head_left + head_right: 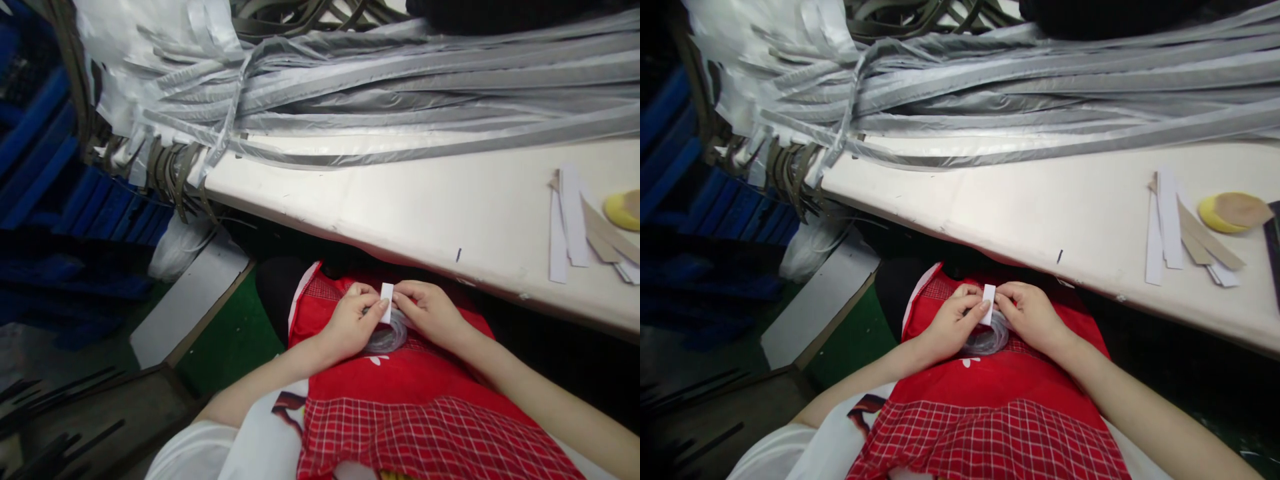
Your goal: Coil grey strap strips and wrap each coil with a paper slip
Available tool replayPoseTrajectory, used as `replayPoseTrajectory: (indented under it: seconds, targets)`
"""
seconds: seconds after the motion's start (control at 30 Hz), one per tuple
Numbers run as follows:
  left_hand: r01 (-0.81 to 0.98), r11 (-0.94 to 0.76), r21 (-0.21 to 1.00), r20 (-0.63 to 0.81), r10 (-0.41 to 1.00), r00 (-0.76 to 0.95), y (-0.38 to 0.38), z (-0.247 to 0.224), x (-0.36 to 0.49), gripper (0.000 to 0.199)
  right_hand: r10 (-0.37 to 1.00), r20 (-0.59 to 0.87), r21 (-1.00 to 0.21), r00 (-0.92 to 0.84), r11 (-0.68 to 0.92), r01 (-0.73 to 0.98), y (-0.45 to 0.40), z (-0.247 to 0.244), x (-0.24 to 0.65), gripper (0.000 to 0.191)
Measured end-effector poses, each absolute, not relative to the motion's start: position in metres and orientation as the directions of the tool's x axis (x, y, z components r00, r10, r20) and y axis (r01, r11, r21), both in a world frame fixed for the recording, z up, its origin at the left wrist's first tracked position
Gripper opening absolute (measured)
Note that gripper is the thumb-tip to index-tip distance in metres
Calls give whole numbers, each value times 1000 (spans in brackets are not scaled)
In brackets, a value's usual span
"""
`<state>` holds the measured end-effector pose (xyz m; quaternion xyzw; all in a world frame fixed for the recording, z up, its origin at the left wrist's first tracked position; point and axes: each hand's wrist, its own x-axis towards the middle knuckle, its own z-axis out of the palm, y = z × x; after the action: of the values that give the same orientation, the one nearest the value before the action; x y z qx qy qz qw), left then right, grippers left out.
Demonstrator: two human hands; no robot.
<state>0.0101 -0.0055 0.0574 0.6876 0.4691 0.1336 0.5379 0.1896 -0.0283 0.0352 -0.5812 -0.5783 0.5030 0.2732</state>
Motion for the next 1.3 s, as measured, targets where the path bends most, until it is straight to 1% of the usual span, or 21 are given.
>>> replayPoseTrajectory:
  seconds: [0.07,0.1,0.17,0.23,0.3,0.33,0.43,0.53,0.77,0.87,0.97,1.03,1.1,1.13,1.2,1.23,1.3]
  targets:
    - [492,91,866,-382,755,533,-3,56,12,36,960,-211,-890,-185,-110,443,-29,39,193,30]
    - [491,113,864,-400,746,532,-3,56,14,37,956,-206,-891,-211,-94,444,-28,40,196,30]
    - [495,136,858,-409,764,499,-3,58,17,34,934,-216,-907,-286,-84,413,-26,45,203,32]
    - [493,146,857,-395,801,450,-5,61,21,27,907,-227,-929,-354,-93,359,-25,53,210,34]
    - [484,151,862,-374,834,406,-9,64,24,19,894,-250,-934,-373,-120,338,-24,60,215,31]
    - [478,153,865,-366,844,393,-10,65,26,18,892,-268,-929,-365,-139,343,-24,63,216,29]
    - [464,175,868,-380,836,395,-13,68,28,26,885,-342,-905,-316,-220,365,-24,66,217,28]
    - [488,171,856,-403,812,423,-13,70,27,29,863,-398,-897,-309,-295,330,-23,64,216,29]
    - [510,164,844,-416,802,429,-14,74,26,27,801,-501,-857,-329,-405,319,-19,60,217,20]
    - [512,135,848,-403,792,458,-15,74,25,26,787,-503,-857,-357,-401,323,-20,58,216,19]
    - [539,87,838,-387,790,475,-13,72,23,30,842,-431,-861,-325,-276,428,-22,59,214,15]
    - [562,118,819,-444,751,489,-9,70,20,28,889,-327,-848,-321,-126,515,-25,63,213,14]
    - [523,286,803,-566,638,521,-2,68,16,28,896,-205,-828,-394,55,557,-30,67,214,14]
    - [466,404,787,-615,567,548,2,66,14,32,884,-152,-815,-441,141,562,-33,68,215,16]
    - [290,621,728,-643,471,604,10,64,11,42,866,-62,-776,-497,272,569,-39,67,218,28]
    - [196,693,694,-637,465,615,13,62,10,47,865,-27,-754,-500,311,579,-42,66,219,33]
    - [74,752,655,-632,491,599,18,61,10,50,877,24,-716,-481,351,604,-47,62,219,41]
